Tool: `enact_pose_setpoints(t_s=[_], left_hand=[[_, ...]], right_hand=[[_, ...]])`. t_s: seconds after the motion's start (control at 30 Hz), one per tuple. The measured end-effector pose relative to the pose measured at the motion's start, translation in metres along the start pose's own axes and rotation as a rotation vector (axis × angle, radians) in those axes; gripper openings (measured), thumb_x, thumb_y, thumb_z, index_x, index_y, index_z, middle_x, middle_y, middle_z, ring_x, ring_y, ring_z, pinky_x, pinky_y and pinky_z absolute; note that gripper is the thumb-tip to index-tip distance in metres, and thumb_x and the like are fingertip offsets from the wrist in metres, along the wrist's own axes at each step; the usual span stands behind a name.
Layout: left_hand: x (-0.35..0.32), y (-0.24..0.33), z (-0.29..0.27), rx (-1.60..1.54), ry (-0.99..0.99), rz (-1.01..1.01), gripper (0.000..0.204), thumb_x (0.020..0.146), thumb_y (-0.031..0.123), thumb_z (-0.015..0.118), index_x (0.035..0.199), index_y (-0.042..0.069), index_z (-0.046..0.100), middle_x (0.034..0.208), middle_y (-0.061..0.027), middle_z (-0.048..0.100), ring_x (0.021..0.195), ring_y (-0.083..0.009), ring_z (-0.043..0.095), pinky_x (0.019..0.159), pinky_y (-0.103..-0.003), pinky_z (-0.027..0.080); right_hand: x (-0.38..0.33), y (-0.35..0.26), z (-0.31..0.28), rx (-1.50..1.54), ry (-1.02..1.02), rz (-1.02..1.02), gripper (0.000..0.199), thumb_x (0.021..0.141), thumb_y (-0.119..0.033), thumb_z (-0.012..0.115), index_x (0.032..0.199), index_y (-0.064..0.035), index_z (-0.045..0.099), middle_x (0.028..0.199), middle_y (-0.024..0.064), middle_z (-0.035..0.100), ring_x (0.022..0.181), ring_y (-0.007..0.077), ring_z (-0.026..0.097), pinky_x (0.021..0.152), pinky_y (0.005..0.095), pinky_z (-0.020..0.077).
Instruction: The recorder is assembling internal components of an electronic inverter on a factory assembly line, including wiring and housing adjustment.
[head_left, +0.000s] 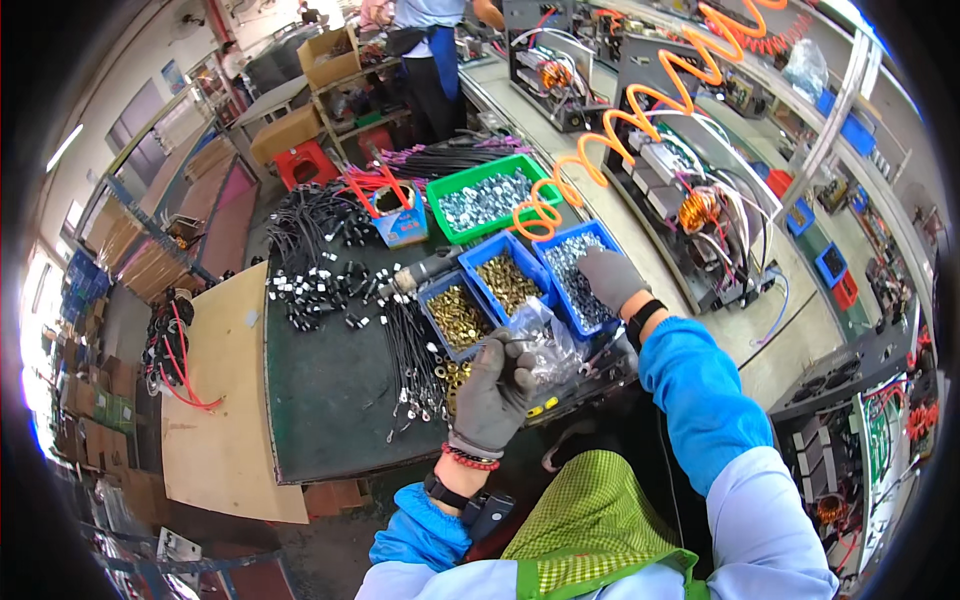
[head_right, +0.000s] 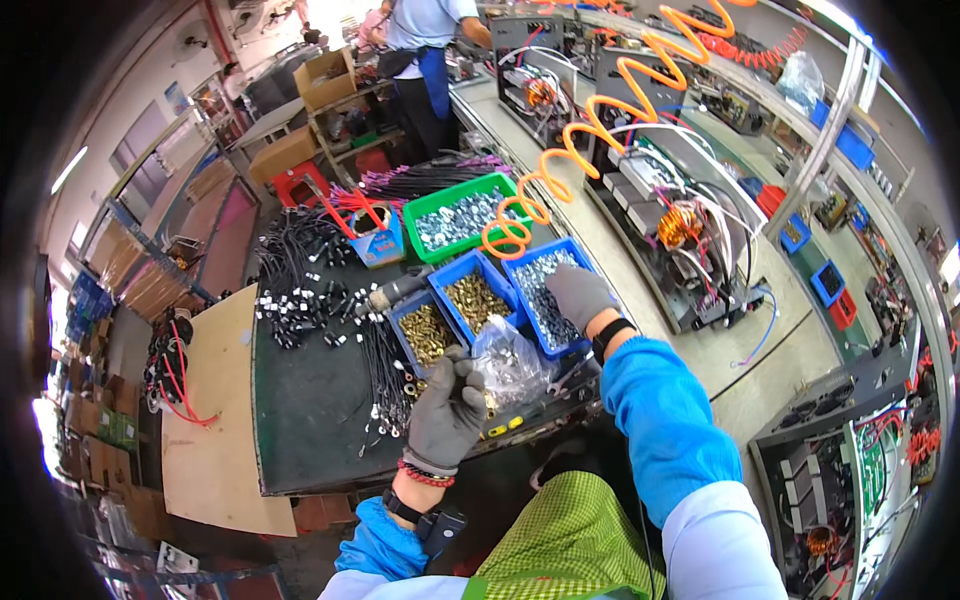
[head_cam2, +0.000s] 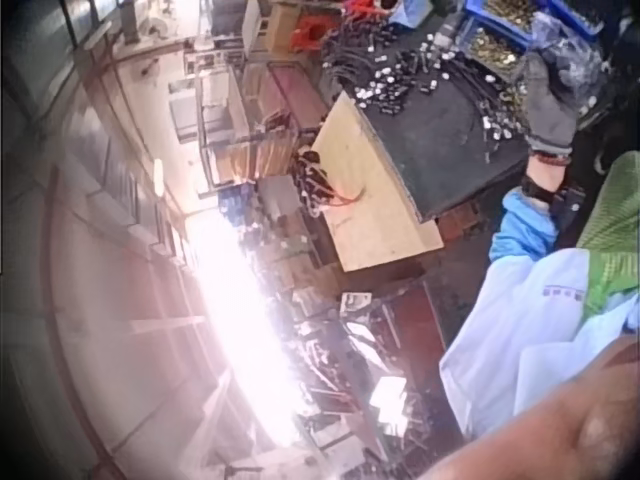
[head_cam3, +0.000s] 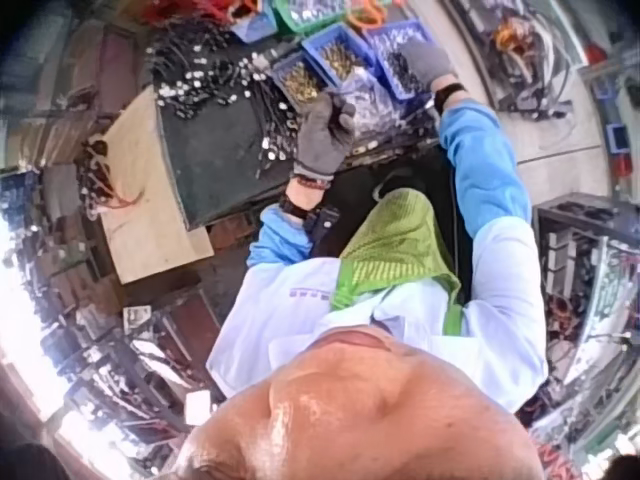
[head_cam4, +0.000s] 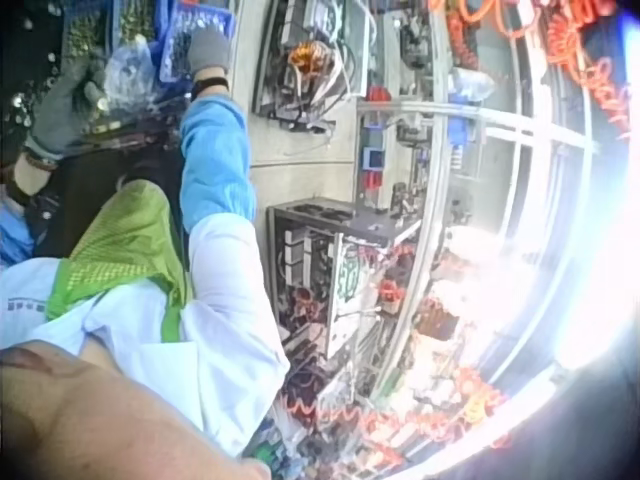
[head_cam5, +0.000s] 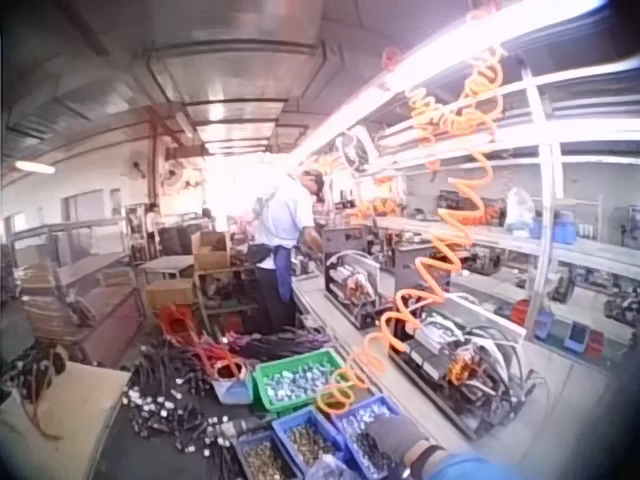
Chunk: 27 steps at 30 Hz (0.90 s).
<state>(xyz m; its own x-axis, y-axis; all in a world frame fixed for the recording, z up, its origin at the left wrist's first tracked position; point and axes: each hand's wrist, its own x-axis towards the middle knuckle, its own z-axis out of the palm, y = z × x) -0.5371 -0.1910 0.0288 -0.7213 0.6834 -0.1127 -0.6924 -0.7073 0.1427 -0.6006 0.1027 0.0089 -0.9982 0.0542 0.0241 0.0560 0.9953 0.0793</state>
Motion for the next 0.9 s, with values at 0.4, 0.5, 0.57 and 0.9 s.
enact_pose_setpoints(t_s=[0.4,0.5,0.57,0.9], left_hand=[[0.015,-0.01,0.004,-0.033,-0.052,0.085,0.017,0.101,0.018,0.055,0.112,0.007,0.062,0.098,-0.0062,0.069,0.097,-0.0234,0.066,0.079,-0.03,0.059],[0.014,-0.01,0.004,-0.003,0.028,0.105,0.018,0.1,0.017,0.054,0.113,0.007,0.061,0.097,-0.0049,0.069,0.094,-0.0238,0.067,0.08,-0.03,0.059],[0.014,-0.01,0.002,0.005,0.012,0.125,0.018,0.1,0.018,0.055,0.113,0.007,0.061,0.097,-0.0051,0.069,0.094,-0.0233,0.067,0.08,-0.03,0.059],[0.041,-0.036,0.015,0.058,0.058,0.212,0.016,0.101,0.021,0.054,0.11,0.01,0.061,0.099,-0.0046,0.069,0.101,-0.023,0.064,0.094,-0.037,0.053]], right_hand=[[-0.003,-0.01,-0.01,0.02,-0.088,0.153,0.021,0.089,-0.009,0.05,0.101,-0.0059,0.067,0.108,0.0181,0.064,0.1,0.0368,0.065,0.084,0.0448,0.0537],[-0.007,-0.013,-0.011,0.044,-0.042,0.112,0.021,0.088,-0.01,0.051,0.1,-0.007,0.068,0.11,0.018,0.064,0.101,0.0371,0.065,0.084,0.0457,0.0535],[-0.013,-0.01,-0.012,0.086,0.04,0.163,0.021,0.089,-0.009,0.051,0.102,-0.0073,0.066,0.108,0.0184,0.063,0.1,0.0377,0.065,0.084,0.0473,0.0528],[-0.086,-0.026,-0.085,0.605,0.73,-0.008,0.016,0.089,-0.011,0.061,0.105,-0.0095,0.061,0.091,0.0186,0.061,0.082,0.0404,0.061,0.07,0.0456,0.0492]])
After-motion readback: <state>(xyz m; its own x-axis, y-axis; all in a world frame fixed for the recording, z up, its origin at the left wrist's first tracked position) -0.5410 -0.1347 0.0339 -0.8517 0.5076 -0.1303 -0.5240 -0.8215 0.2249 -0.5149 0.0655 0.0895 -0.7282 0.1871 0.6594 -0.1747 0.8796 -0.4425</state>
